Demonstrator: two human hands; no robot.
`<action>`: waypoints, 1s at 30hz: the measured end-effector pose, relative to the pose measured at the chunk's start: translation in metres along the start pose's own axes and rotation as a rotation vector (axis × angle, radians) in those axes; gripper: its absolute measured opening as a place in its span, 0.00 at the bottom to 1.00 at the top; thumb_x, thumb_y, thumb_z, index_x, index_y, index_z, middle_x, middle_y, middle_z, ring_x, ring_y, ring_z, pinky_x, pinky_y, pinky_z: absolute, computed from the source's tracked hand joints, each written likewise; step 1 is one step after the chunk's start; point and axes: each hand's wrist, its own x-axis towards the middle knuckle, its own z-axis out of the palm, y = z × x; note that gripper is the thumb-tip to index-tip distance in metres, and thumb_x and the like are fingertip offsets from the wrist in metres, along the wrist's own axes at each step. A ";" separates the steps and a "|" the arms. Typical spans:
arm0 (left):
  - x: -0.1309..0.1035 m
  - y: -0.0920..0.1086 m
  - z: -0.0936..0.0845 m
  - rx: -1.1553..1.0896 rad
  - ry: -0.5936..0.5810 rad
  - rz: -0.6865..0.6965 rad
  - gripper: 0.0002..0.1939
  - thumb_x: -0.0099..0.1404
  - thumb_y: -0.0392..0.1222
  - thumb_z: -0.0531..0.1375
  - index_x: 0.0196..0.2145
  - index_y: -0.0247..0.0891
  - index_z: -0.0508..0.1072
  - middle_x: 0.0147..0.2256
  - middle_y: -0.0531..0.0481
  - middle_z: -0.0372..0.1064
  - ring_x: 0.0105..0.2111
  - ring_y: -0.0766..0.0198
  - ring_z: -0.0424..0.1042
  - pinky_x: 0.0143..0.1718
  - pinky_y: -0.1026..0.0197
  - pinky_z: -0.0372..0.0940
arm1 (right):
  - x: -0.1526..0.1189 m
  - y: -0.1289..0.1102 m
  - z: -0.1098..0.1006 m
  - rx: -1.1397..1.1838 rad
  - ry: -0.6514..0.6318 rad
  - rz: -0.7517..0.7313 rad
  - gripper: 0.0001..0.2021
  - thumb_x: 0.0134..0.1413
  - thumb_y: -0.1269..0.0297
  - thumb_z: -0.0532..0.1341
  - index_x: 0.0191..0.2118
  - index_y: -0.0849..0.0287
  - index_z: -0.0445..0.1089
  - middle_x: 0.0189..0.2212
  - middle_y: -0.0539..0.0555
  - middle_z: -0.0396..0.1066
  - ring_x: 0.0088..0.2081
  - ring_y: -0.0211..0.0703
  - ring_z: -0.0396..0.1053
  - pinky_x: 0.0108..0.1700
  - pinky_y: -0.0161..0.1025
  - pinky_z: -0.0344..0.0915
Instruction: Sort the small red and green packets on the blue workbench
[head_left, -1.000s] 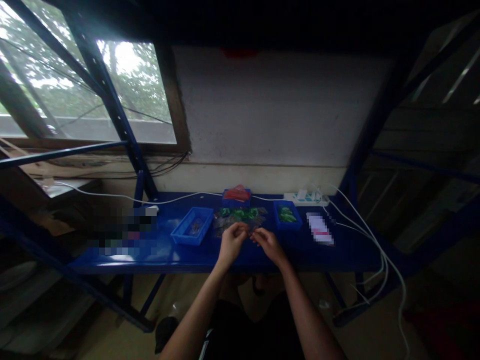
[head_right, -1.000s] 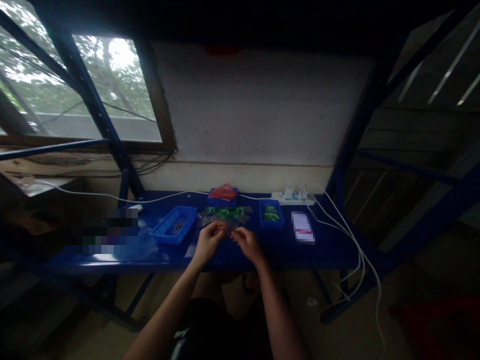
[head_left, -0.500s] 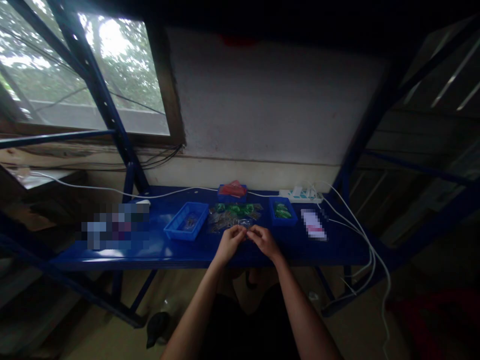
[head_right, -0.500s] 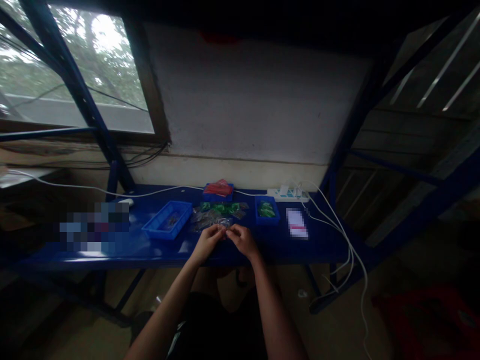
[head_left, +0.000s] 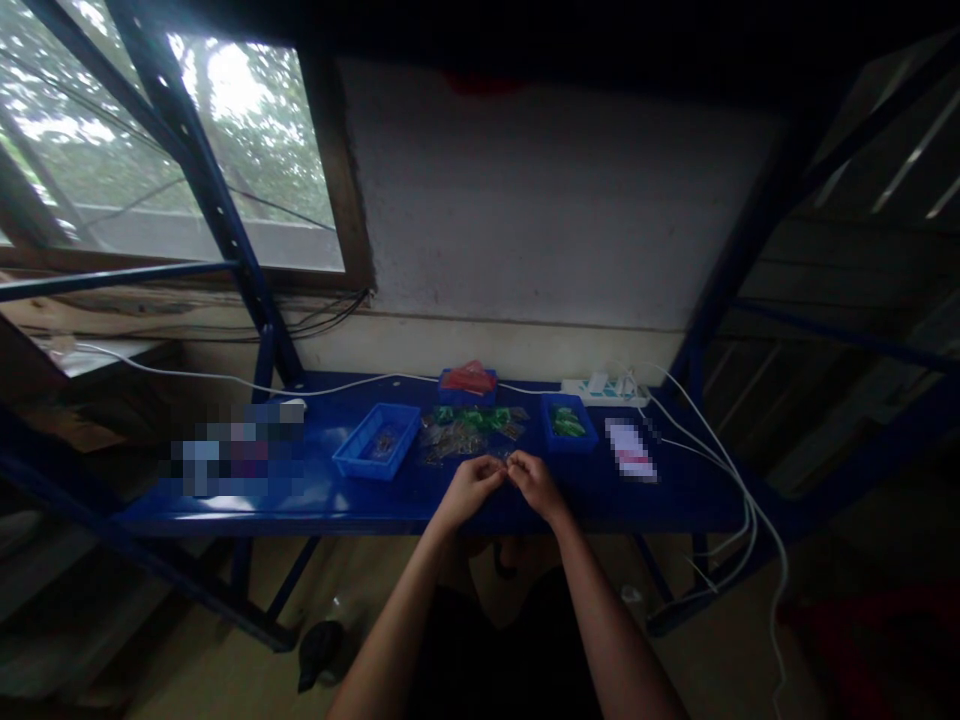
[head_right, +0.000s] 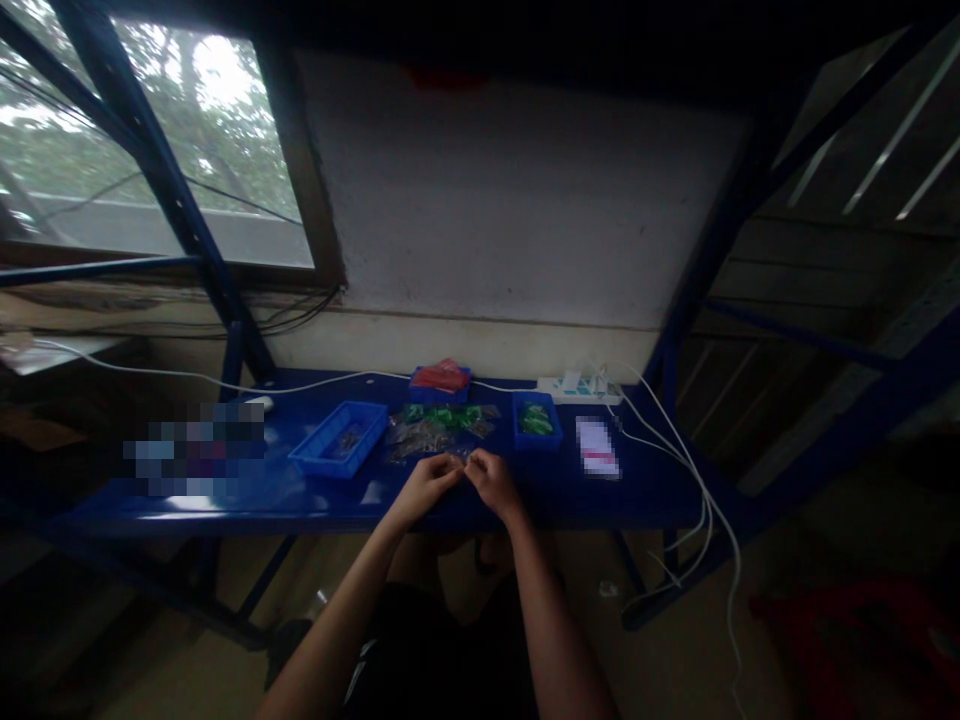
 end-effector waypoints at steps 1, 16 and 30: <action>0.000 0.000 0.000 0.005 -0.009 0.003 0.13 0.54 0.48 0.60 0.24 0.33 0.70 0.22 0.52 0.68 0.24 0.67 0.64 0.26 0.67 0.57 | 0.000 0.001 0.000 0.000 0.004 -0.005 0.08 0.47 0.62 0.53 0.21 0.56 0.57 0.17 0.46 0.55 0.24 0.37 0.55 0.27 0.33 0.53; -0.002 -0.004 -0.002 -0.035 0.049 -0.011 0.09 0.51 0.42 0.58 0.20 0.35 0.63 0.18 0.58 0.55 0.21 0.71 0.53 0.23 0.68 0.49 | -0.001 -0.001 0.003 0.010 -0.105 -0.071 0.09 0.51 0.62 0.55 0.24 0.58 0.61 0.20 0.47 0.60 0.25 0.36 0.58 0.28 0.33 0.55; 0.001 -0.002 -0.002 -0.069 0.039 -0.020 0.09 0.51 0.45 0.56 0.22 0.35 0.65 0.20 0.55 0.60 0.23 0.69 0.57 0.26 0.67 0.53 | -0.001 -0.005 0.001 0.150 -0.065 0.011 0.08 0.50 0.58 0.57 0.29 0.58 0.65 0.24 0.48 0.66 0.26 0.38 0.63 0.31 0.35 0.59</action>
